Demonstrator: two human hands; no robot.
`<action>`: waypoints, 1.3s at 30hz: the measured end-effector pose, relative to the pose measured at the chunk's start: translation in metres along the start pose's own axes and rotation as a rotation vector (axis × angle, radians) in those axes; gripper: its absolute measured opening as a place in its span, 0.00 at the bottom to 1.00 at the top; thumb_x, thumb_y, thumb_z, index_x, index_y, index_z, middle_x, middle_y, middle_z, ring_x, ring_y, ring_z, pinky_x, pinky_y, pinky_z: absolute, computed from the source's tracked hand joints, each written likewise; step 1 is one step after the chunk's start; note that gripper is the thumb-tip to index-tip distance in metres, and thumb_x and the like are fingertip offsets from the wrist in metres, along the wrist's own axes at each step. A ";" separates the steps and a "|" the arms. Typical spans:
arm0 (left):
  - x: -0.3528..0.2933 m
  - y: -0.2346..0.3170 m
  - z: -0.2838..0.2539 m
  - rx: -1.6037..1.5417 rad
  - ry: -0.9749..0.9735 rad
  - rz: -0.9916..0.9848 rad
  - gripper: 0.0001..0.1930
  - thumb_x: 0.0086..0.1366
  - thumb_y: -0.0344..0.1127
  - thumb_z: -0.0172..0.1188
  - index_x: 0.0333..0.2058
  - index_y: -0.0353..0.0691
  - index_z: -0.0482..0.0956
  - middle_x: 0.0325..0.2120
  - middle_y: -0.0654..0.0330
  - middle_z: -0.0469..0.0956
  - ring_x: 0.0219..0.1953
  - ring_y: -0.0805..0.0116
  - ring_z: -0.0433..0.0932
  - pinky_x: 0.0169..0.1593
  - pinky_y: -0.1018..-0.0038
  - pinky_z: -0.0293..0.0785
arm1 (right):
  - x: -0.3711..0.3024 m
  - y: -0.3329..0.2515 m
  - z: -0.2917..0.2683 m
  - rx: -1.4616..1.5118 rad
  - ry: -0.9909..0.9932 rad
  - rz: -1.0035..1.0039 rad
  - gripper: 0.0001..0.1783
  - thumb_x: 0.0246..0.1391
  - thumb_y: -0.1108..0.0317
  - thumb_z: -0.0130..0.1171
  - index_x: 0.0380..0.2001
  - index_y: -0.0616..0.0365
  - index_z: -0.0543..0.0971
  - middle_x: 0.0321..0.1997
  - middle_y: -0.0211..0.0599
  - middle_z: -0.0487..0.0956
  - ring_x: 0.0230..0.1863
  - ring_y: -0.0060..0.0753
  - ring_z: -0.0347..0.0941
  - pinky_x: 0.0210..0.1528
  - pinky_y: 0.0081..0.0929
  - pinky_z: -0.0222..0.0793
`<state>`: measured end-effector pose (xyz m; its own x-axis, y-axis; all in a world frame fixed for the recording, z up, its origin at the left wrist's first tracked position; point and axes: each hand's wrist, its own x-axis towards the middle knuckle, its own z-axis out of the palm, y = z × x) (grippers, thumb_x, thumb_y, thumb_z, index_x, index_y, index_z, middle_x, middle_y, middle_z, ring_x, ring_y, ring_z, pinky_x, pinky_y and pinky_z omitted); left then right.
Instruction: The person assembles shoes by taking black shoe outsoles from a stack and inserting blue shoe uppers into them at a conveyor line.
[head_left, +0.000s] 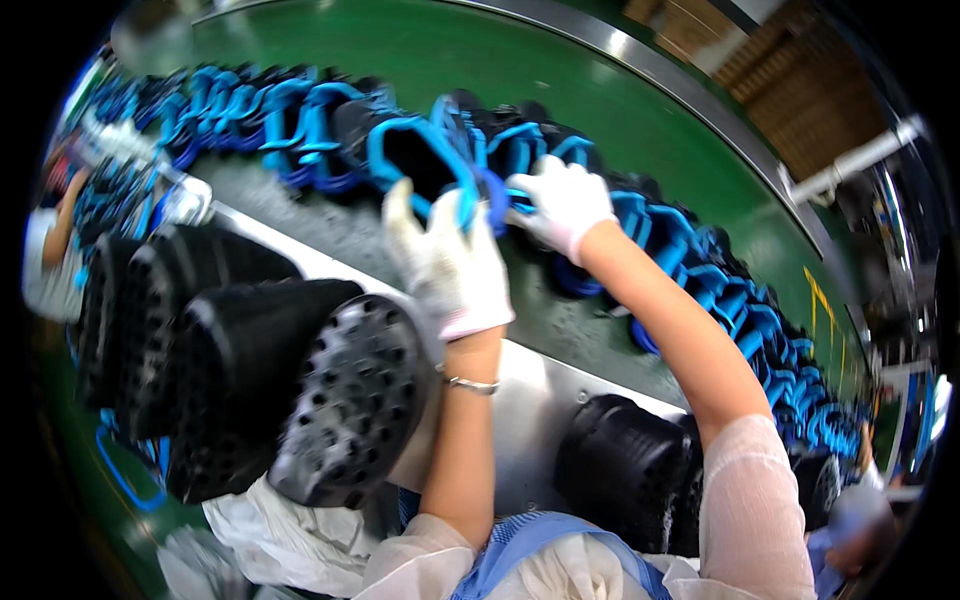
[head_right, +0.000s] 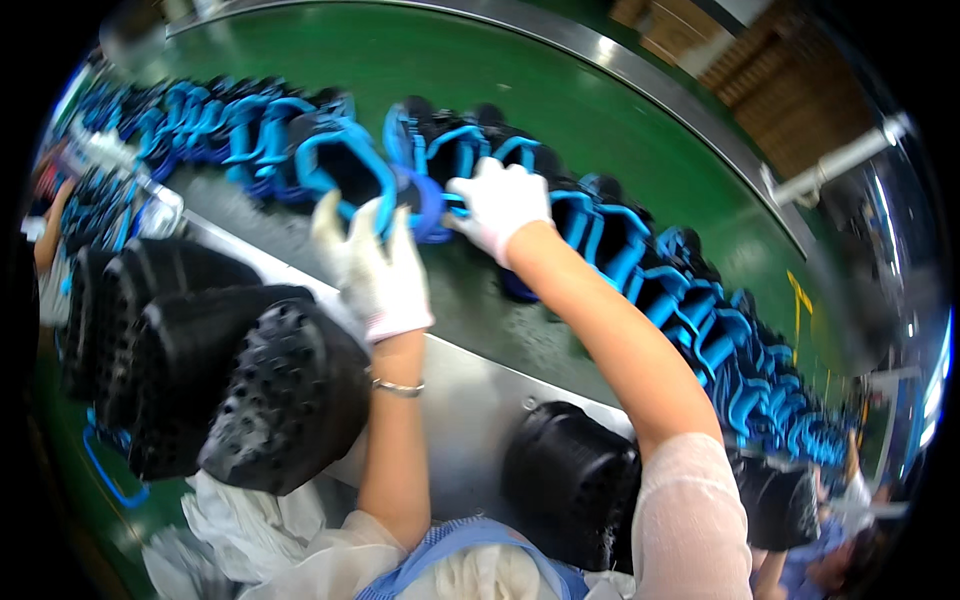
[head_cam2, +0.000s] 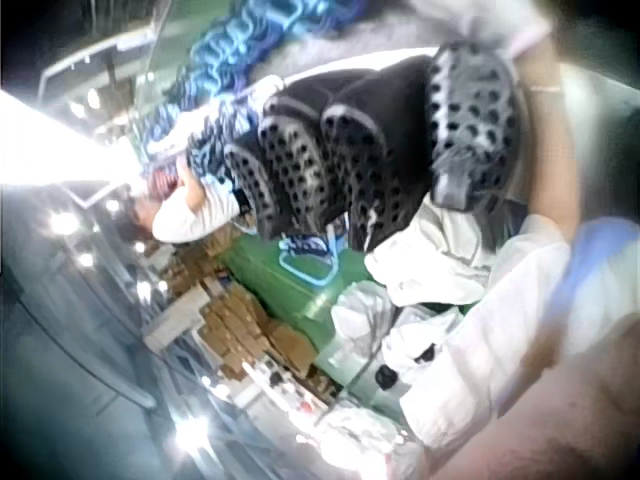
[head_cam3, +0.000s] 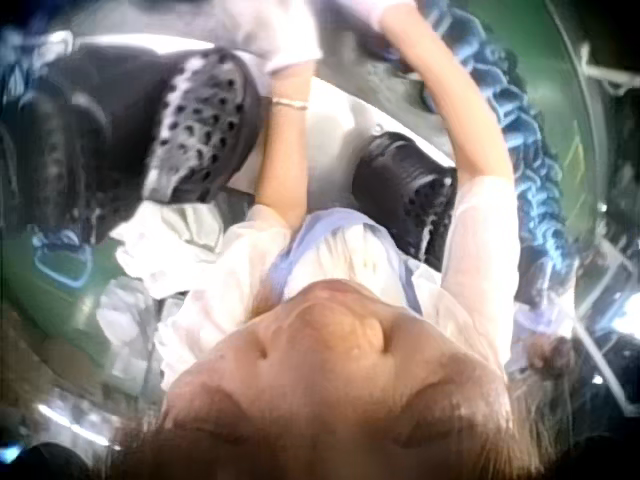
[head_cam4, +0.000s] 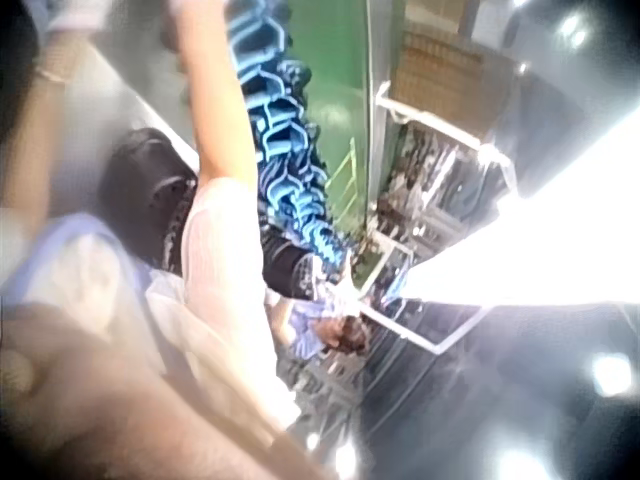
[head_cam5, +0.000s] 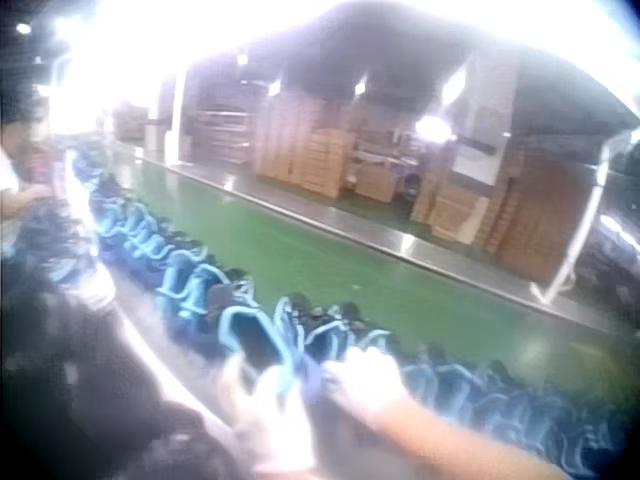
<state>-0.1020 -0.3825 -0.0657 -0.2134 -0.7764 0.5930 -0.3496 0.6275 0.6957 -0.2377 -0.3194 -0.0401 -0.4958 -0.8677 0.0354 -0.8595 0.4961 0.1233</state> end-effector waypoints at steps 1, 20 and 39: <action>-0.005 -0.003 -0.003 0.094 -0.031 -0.013 0.11 0.55 0.36 0.66 0.37 0.44 0.80 0.55 0.50 0.67 0.56 0.50 0.67 0.58 0.59 0.64 | 0.002 0.002 0.001 0.058 -0.011 -0.016 0.21 0.51 0.44 0.57 0.45 0.39 0.79 0.40 0.45 0.75 0.41 0.47 0.75 0.37 0.43 0.74; 0.027 -0.055 0.006 -0.467 -0.610 -0.399 0.22 0.61 0.43 0.66 0.45 0.28 0.78 0.40 0.59 0.80 0.37 0.74 0.74 0.45 0.76 0.71 | -0.007 0.030 0.007 0.295 -0.163 -0.101 0.33 0.48 0.36 0.57 0.53 0.40 0.76 0.52 0.44 0.74 0.52 0.47 0.74 0.48 0.41 0.73; 0.053 -0.065 0.035 0.645 -0.925 0.318 0.12 0.63 0.44 0.55 0.35 0.42 0.80 0.39 0.53 0.79 0.44 0.50 0.76 0.56 0.60 0.65 | -0.003 0.004 0.007 0.222 -0.236 -0.192 0.23 0.51 0.44 0.57 0.39 0.51 0.82 0.38 0.42 0.79 0.41 0.48 0.77 0.41 0.40 0.74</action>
<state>-0.1228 -0.4666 -0.0941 -0.8640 -0.5034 -0.0024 -0.5021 0.8614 0.0775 -0.2407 -0.3148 -0.0465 -0.3155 -0.9276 -0.2001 -0.9330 0.3418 -0.1131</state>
